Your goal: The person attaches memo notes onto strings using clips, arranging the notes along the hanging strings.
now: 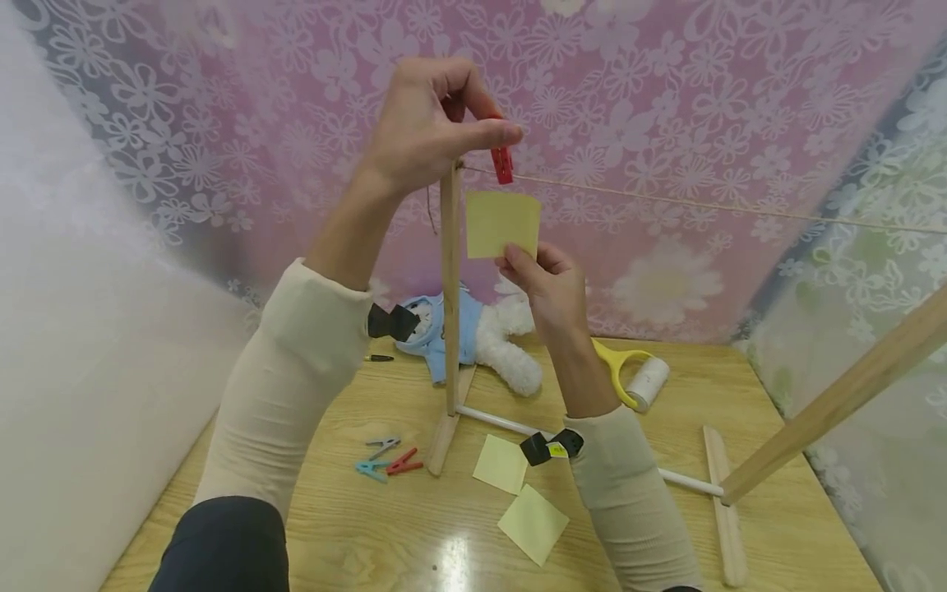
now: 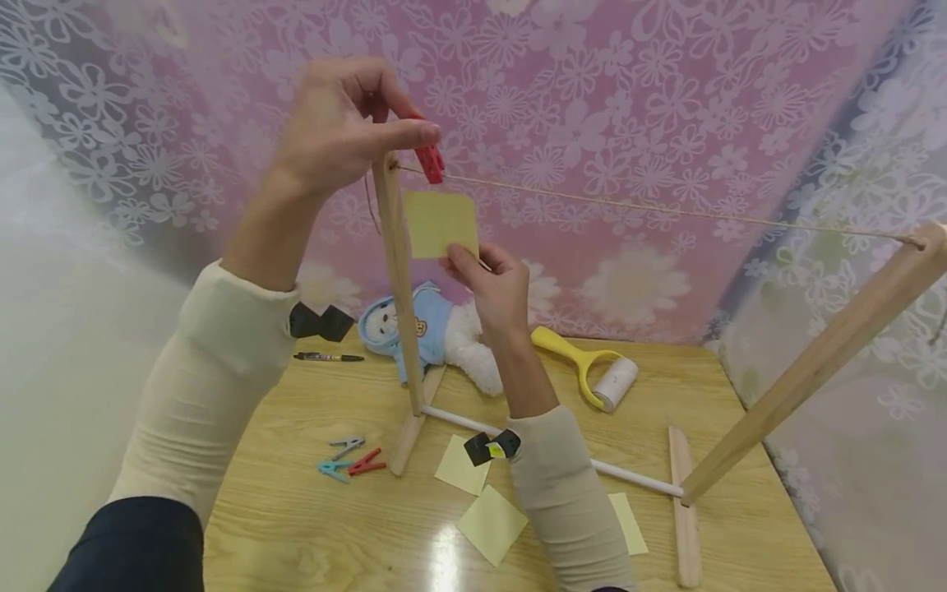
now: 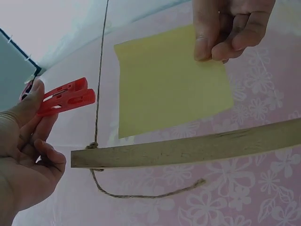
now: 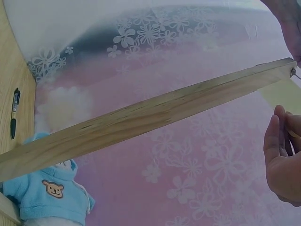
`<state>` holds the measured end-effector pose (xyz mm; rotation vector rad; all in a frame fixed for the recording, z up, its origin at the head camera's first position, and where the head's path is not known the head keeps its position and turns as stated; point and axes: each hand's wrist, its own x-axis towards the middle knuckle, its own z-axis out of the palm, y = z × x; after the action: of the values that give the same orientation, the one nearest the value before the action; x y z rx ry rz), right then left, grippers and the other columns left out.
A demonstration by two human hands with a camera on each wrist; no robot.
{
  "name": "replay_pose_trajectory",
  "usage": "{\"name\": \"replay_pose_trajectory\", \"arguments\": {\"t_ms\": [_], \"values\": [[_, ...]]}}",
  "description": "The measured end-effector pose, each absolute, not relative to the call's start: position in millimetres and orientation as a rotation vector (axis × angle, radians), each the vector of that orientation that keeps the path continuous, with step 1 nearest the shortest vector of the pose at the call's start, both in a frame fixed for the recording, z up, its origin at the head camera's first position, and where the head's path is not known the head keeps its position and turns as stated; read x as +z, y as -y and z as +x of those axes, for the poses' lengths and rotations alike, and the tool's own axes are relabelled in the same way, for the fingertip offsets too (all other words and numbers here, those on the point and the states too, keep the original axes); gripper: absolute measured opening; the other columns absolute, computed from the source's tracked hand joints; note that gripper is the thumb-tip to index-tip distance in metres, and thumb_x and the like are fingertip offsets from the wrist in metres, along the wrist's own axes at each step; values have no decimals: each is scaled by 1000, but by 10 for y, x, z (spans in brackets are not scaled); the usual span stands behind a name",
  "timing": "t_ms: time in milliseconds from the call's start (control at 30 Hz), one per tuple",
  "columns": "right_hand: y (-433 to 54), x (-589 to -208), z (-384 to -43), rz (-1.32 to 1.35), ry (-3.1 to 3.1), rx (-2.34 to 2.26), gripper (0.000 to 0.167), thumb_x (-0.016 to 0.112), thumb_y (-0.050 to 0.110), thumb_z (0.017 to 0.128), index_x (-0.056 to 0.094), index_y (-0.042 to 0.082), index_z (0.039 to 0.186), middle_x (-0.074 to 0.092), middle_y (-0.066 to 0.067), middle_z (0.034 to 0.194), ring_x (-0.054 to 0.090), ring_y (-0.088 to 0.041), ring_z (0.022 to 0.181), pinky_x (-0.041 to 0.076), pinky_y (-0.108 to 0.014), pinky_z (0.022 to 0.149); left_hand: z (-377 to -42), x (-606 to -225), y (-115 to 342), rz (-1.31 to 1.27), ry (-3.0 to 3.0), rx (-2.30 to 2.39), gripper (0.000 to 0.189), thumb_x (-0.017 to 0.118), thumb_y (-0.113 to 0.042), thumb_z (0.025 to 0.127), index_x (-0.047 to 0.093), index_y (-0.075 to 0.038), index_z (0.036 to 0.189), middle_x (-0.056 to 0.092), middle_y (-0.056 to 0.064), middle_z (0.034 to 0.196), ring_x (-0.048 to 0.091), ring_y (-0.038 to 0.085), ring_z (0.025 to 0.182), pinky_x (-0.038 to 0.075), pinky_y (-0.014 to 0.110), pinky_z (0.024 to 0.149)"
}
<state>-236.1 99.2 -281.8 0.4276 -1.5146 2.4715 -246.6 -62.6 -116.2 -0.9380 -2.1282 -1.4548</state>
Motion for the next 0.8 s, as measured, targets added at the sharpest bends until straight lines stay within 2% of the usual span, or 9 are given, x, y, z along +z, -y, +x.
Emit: {"name": "replay_pose_trajectory", "arguments": {"t_ms": [167,333,467,800], "values": [[-987,-2804,-2376,410,1513,2465,17,62,-2,89,71,11,84,70,0,76,69,-11,73,56,-24,78,-2552,-1203,605,-949,2159,-1394,22,84,-12,71,63,-10,63,59,-6,65,34,10,53,25,22,50],[-960,-2772,-2372,411,1471,2497,15,63,-3,88,71,9,84,69,-1,76,68,-11,72,56,-24,77,-2581,-1247,614,-956,2211,-1293,23,83,-16,73,63,-8,66,59,-8,68,41,13,70,31,22,65],[-933,-2748,-2364,426,1441,2526,16,62,-3,88,71,8,85,69,-2,76,68,-11,72,56,-23,75,-2583,-1266,624,-949,2239,-1276,24,83,-17,73,62,-8,66,59,-8,69,42,14,79,31,21,73],[-872,-2715,-2325,428,1411,2576,19,58,-4,90,71,9,84,67,-3,77,68,-12,72,56,-22,74,-2581,-1308,622,-939,2254,-1239,24,84,-19,72,63,-9,68,62,-8,72,43,10,82,31,20,76]]}}
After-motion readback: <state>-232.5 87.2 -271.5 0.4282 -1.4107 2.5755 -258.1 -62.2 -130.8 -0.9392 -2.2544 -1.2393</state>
